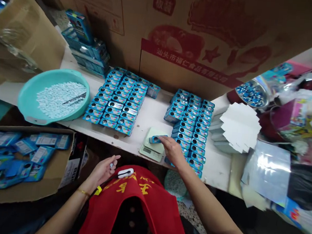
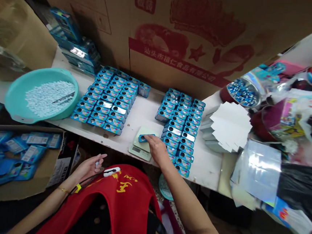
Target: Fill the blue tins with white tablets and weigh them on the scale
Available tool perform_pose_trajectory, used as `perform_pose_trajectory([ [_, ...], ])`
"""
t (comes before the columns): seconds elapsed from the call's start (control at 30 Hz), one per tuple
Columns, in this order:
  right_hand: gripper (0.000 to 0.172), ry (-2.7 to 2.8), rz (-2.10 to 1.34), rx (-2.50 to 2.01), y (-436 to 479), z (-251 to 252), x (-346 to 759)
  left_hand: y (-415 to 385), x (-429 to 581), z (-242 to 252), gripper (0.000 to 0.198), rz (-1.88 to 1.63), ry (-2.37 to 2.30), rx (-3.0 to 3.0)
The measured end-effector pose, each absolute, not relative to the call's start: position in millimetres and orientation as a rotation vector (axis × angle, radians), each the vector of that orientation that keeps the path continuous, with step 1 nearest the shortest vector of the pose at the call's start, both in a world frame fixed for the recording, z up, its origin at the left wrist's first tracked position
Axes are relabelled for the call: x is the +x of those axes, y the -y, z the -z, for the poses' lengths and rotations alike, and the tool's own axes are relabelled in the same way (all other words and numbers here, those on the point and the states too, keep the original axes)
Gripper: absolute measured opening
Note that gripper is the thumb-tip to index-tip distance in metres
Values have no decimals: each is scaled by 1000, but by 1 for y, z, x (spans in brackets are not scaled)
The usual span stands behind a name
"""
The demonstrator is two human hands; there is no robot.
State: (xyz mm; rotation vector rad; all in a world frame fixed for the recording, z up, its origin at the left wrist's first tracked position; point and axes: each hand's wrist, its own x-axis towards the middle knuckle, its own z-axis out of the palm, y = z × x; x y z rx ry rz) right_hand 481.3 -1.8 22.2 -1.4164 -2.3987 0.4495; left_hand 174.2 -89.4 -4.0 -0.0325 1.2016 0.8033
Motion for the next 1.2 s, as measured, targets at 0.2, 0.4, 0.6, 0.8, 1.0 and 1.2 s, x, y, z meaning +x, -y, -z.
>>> perform_pose_trajectory([
  [0.2, 26, 2123, -291, -1511, 3, -28, 507, 89, 176, 10, 22, -799, -1183, -83],
  [0.4, 24, 1969, -417, -1572, 31, -30, 502, 73, 202, 27, 15, -701, -1168, -15],
  [0.6, 24, 1803, -507, -1696, 56, -20, 500, 65, 213, 25, 14, -690, -1159, 27],
  [0.8, 22, 1978, -665, -1906, 47, 3, 477, 63, 216, 22, 13, -692, -1200, 55],
  [1.0, 28, 1972, -715, -2366, 33, 29, 443, 71, 211, 21, 15, -725, -1221, 4],
  [1.2, 30, 1858, -742, -2387, 28, 47, 443, 82, 198, 23, 14, -729, -1232, -70],
])
